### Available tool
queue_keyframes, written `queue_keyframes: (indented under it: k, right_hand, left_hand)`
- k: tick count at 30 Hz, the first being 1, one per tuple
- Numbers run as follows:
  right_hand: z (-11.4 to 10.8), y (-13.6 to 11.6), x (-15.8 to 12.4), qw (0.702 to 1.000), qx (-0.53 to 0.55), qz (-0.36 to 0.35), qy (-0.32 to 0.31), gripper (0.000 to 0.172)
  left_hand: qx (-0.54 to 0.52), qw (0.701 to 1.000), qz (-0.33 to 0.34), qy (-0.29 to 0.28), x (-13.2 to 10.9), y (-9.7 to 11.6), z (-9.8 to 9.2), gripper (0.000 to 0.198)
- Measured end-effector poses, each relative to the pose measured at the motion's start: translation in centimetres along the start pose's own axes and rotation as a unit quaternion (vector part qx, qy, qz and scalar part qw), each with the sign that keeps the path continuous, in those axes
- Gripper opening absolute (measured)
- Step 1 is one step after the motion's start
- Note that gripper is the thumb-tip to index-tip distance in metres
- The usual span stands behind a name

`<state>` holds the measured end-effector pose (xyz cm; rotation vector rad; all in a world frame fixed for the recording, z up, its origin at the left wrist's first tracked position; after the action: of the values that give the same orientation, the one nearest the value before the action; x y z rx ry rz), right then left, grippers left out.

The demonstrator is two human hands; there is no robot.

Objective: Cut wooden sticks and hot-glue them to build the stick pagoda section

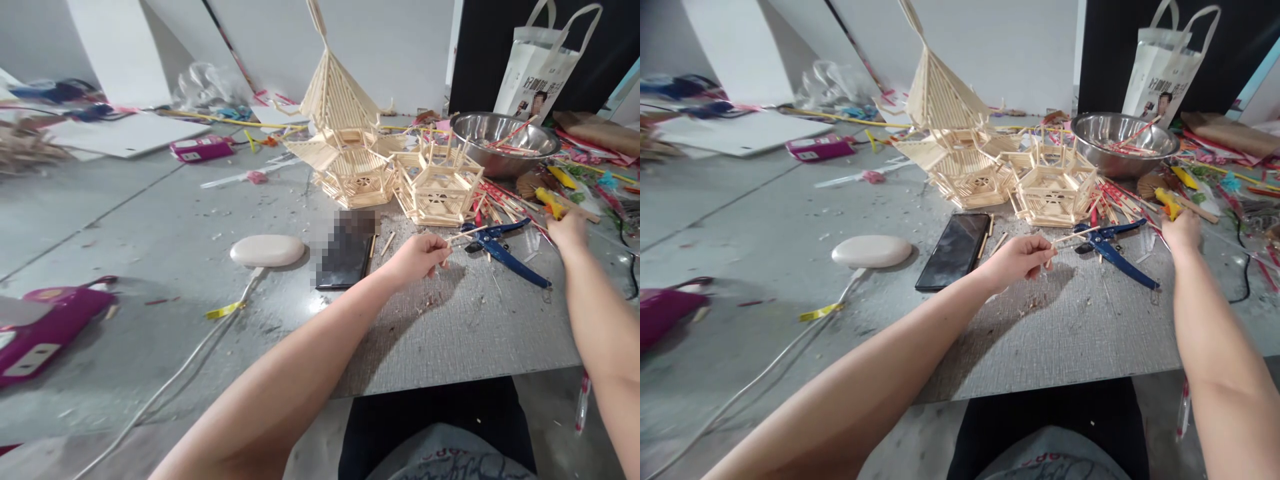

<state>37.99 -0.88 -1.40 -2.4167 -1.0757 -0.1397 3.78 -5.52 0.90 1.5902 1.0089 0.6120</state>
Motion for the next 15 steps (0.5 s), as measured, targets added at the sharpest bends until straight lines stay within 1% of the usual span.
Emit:
queue_keyframes:
  k: [3, 7, 10, 13, 15]
  right_hand:
    - [0.4, 0.3, -0.1, 0.999, -0.023, 0.027, -0.013, 0.05]
    - [0.4, 0.3, 0.4, 0.998, -0.025, 0.054, -0.031, 0.049]
    - [0.6, 0.8, 1.0, 0.997, -0.004, 0.069, -0.034, 0.048]
    - [0.9, 1.6, 1.4, 0.997, 0.044, 0.061, -0.028, 0.042]
    - [0.9, 1.8, 1.5, 0.994, 0.101, 0.015, -0.037, 0.036]
  left_hand:
    - [-0.012, 1.0, -0.001, 0.004, 0.0, -0.1, 0.0, 0.014]
    - [-0.023, 1.0, -0.002, 0.003, 0.1, -0.2, 0.0, 0.014]
    - [-0.024, 1.0, -0.003, 0.006, 0.1, -0.2, 0.0, 0.014]
    - [-0.025, 1.0, -0.002, 0.007, 0.1, -0.2, 0.0, 0.015]
    - [-0.028, 1.0, -0.001, 0.007, 0.1, -0.2, 0.0, 0.014]
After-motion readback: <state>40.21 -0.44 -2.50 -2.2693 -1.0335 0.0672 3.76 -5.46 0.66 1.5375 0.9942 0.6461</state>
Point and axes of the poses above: each hand's wrist, its own x-axis towards the middle knuckle, its own z-axis out of the palm, y = z × x, the point moved 1 cm from there along x, towards the middle knuckle, and after that the axes turned 1 degree about z, right-handed, at the moved point
